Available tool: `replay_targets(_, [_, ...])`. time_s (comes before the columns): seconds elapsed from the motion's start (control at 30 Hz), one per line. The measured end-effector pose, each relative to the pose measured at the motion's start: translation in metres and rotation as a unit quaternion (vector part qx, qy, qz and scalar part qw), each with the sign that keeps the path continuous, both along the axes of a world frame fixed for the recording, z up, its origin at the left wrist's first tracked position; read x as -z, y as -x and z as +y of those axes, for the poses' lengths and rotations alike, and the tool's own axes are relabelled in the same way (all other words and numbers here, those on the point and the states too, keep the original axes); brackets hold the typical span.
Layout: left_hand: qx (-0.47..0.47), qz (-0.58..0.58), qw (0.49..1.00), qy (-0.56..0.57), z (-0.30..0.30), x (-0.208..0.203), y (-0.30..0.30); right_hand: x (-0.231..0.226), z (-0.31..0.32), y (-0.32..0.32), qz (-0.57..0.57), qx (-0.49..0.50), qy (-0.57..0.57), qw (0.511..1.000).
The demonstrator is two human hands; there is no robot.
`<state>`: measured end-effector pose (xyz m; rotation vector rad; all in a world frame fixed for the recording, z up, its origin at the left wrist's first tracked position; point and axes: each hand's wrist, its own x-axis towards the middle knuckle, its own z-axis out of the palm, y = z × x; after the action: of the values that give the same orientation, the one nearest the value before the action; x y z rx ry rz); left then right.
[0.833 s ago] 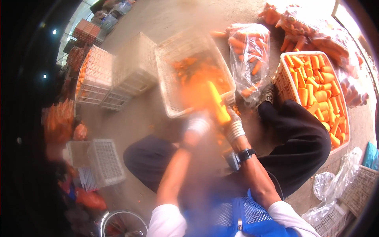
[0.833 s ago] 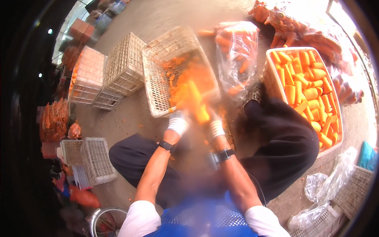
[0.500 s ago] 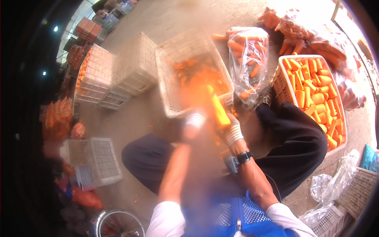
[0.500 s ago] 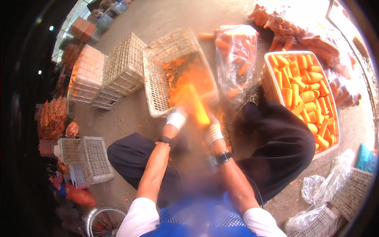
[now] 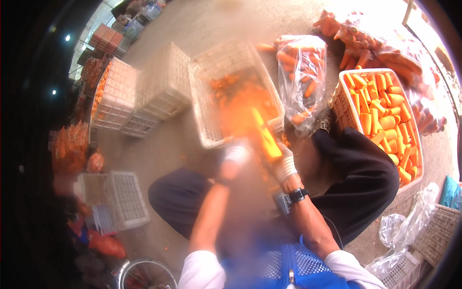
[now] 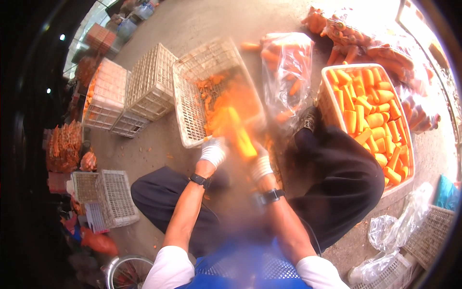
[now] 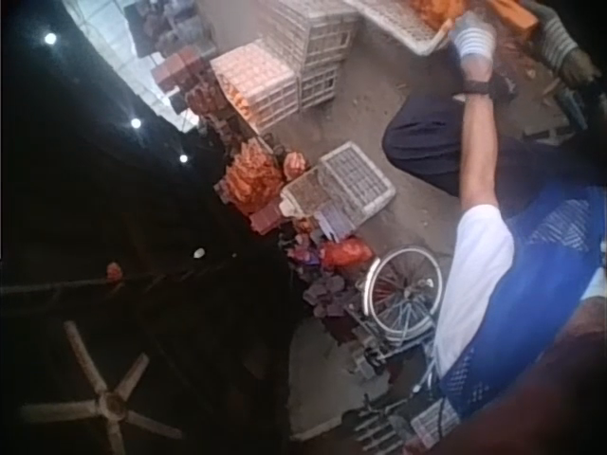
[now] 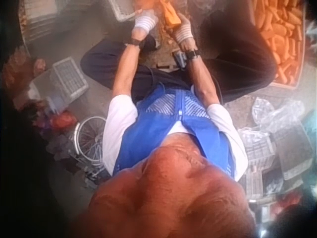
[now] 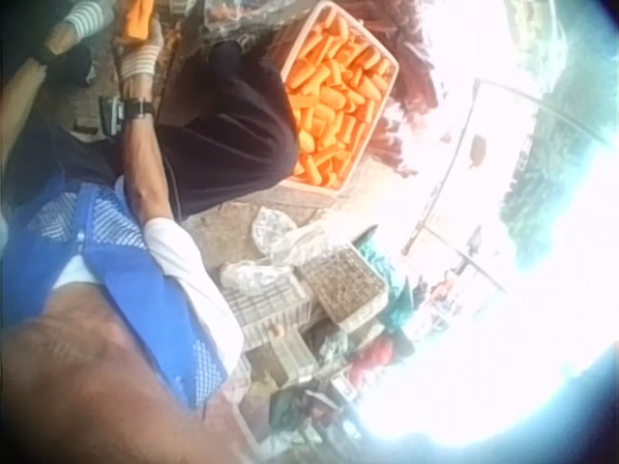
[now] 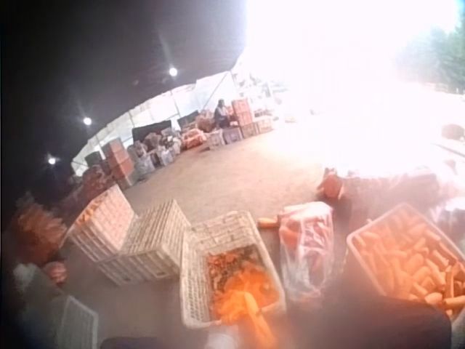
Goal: The person scrapes carrots using a hand tool while sitting on the ground, places the carrots into a plastic bin, and then lifts and moves the bin.
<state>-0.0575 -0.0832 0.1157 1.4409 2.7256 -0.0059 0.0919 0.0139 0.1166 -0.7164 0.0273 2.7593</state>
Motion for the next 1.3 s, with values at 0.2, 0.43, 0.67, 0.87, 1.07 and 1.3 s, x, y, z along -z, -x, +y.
replay_targets(0.2, [-0.031,-0.013,0.998,-0.052,0.014,0.025,0.012,0.018,0.003,-0.005,-0.023,0.001,0.013,1.000])
replay_targets(0.43, [0.037,0.093,0.991,0.086,0.012,0.066,0.037,0.032,-0.001,-0.010,-0.005,-0.012,0.014,1.000])
replay_targets(0.67, [-0.013,-0.022,0.999,-0.045,0.026,0.069,0.044,0.037,0.001,-0.026,0.019,-0.021,0.040,0.999])
replay_targets(0.87, [0.034,0.011,0.999,-0.027,0.034,0.071,0.045,0.017,0.002,-0.040,0.075,-0.042,0.052,0.995])
replay_targets(1.07, [-0.007,-0.009,1.000,0.006,0.029,0.039,0.046,0.034,-0.005,-0.043,0.013,0.001,0.006,1.000])
replay_targets(1.3, [-0.146,-0.111,0.983,0.008,0.009,0.003,0.002,0.030,0.009,-0.038,0.003,0.007,0.018,1.000])
